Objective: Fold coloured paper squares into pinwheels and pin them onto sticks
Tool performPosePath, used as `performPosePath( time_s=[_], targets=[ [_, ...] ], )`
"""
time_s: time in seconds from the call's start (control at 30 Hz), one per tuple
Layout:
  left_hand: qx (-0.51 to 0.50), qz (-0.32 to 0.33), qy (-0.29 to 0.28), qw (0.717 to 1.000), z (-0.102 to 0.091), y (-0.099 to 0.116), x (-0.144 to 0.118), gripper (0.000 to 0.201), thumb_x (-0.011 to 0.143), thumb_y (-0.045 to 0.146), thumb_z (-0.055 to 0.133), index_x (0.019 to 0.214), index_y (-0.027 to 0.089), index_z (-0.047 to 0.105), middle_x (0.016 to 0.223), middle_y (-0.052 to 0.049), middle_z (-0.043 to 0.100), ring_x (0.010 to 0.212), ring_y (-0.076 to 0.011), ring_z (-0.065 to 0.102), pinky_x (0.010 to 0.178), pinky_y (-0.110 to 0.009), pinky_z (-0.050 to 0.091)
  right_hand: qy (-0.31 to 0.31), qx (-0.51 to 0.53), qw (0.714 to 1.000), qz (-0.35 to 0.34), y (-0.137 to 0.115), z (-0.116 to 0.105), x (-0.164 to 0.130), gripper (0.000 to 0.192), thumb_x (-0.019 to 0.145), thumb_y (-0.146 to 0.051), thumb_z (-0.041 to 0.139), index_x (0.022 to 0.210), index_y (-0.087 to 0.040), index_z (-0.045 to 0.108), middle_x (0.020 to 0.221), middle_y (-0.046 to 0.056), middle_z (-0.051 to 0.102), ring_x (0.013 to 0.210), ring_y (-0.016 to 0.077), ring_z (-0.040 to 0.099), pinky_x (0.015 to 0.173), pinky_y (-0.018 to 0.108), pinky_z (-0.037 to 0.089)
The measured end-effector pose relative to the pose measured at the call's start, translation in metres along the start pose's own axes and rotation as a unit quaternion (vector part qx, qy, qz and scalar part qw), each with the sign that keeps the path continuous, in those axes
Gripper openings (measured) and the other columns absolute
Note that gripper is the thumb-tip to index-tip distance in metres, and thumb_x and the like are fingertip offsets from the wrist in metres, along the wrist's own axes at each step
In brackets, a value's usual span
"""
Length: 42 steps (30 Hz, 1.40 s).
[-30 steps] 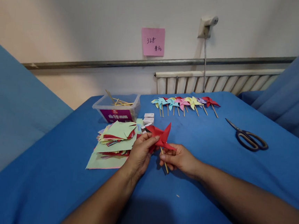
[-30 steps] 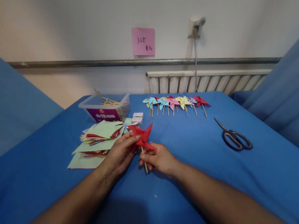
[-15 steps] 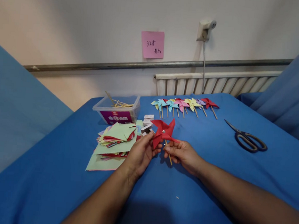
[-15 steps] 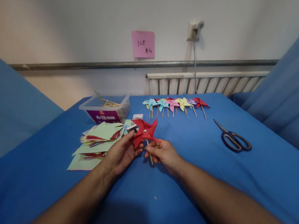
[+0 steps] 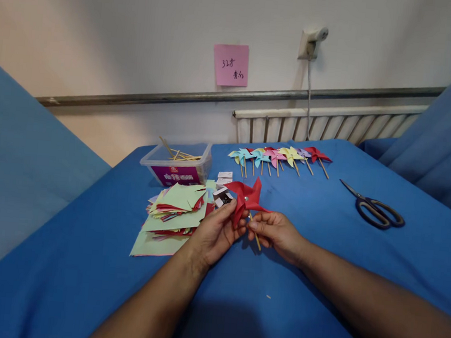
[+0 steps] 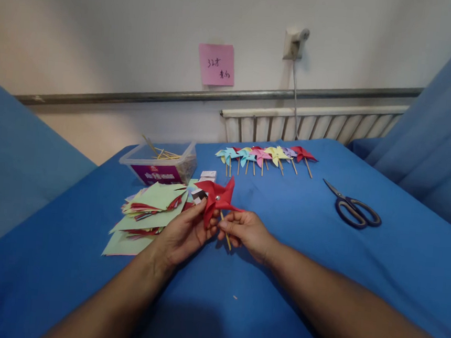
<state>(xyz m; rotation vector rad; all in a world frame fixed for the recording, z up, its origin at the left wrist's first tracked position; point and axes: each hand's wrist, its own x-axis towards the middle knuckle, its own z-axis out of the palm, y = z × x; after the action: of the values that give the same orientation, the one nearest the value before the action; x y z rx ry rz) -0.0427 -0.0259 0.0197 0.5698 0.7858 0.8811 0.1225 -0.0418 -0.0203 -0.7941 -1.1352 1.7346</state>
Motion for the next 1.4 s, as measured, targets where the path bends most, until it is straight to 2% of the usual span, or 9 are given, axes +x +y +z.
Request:
performPosePath(
  time_s=[0.13, 0.33, 0.63, 0.87, 1.07, 1.23, 1.4],
  targets=[
    [0.008, 0.018, -0.010, 1.000, -0.0011, -0.0015, 0.0009, 0.018, 0.079, 0.030, 0.070, 0.088, 0.016, 0.064, 0.076, -0.004, 0.067, 0.063, -0.0119, 0.063, 0.060, -0.024, 0.054, 0.005, 0.001, 1.000, 0.001, -0.0004, 0.0009, 0.0001, 0.030, 0.073, -0.043, 0.074, 0.074, -0.015, 0.063, 0.063, 0.000, 0.067, 0.038, 0.0032, 0.039, 0.038, 0.020, 0.026],
    [0.007, 0.024, 0.022, 0.999, 0.0006, -0.0008, 0.0010, 0.018, 0.079, 0.031, 0.070, 0.087, 0.016, 0.064, 0.079, -0.005, 0.069, 0.062, -0.0119, 0.064, 0.058, -0.023, 0.053, 0.015, 0.011, 1.000, 0.002, -0.0005, 0.0024, 0.0002, 0.029, 0.073, -0.042, 0.074, 0.073, -0.016, 0.062, 0.062, 0.000, 0.066, 0.038, 0.0033, 0.039, 0.038, 0.020, 0.026],
    [0.025, 0.034, 0.011, 0.999, 0.0007, -0.0005, -0.0008, 0.017, 0.077, 0.027, 0.071, 0.088, 0.015, 0.066, 0.078, -0.005, 0.069, 0.063, -0.0120, 0.064, 0.058, -0.022, 0.052, 0.010, 0.006, 1.000, 0.003, 0.0004, 0.0021, -0.0002, 0.029, 0.073, -0.042, 0.074, 0.074, -0.015, 0.062, 0.062, 0.000, 0.067, 0.038, 0.0035, 0.041, 0.039, 0.020, 0.026],
    [0.056, 0.082, 0.022, 0.995, 0.0034, -0.0013, -0.0015, 0.014, 0.075, 0.026, 0.072, 0.078, 0.014, 0.065, 0.071, -0.003, 0.067, 0.061, -0.0111, 0.061, 0.060, -0.023, 0.050, 0.007, 0.010, 1.000, 0.000, 0.0025, 0.0023, 0.0008, 0.030, 0.073, -0.041, 0.074, 0.078, -0.016, 0.058, 0.062, -0.001, 0.066, 0.038, 0.0039, 0.043, 0.039, 0.020, 0.028],
    [0.065, 0.096, 0.030, 0.993, 0.0038, -0.0010, -0.0016, 0.014, 0.072, 0.023, 0.074, 0.075, 0.014, 0.064, 0.068, -0.002, 0.066, 0.058, -0.0095, 0.059, 0.059, -0.021, 0.049, 0.004, -0.001, 1.000, -0.001, 0.0012, 0.0033, 0.0007, 0.030, 0.073, -0.041, 0.075, 0.079, -0.016, 0.059, 0.060, -0.002, 0.066, 0.037, 0.0034, 0.043, 0.038, 0.019, 0.028],
    [0.090, 0.079, 0.026, 0.992, 0.0021, 0.0006, -0.0009, 0.023, 0.079, 0.036, 0.066, 0.081, 0.013, 0.066, 0.072, -0.006, 0.068, 0.060, -0.0128, 0.061, 0.058, -0.024, 0.049, 0.011, 0.000, 1.000, -0.006, 0.0008, 0.0035, 0.0010, 0.029, 0.073, -0.040, 0.075, 0.079, -0.016, 0.060, 0.060, -0.002, 0.065, 0.037, 0.0034, 0.042, 0.038, 0.019, 0.028],
    [0.159, 0.127, 0.036, 0.978, -0.0001, 0.0029, -0.0008, 0.031, 0.082, 0.045, 0.061, 0.082, 0.014, 0.066, 0.068, -0.005, 0.066, 0.059, -0.0140, 0.059, 0.055, -0.024, 0.045, 0.003, -0.012, 1.000, -0.002, 0.0004, 0.0041, 0.0009, 0.031, 0.074, -0.041, 0.074, 0.088, -0.014, 0.064, 0.060, -0.001, 0.065, 0.037, 0.0040, 0.043, 0.038, 0.020, 0.029]
  ],
)
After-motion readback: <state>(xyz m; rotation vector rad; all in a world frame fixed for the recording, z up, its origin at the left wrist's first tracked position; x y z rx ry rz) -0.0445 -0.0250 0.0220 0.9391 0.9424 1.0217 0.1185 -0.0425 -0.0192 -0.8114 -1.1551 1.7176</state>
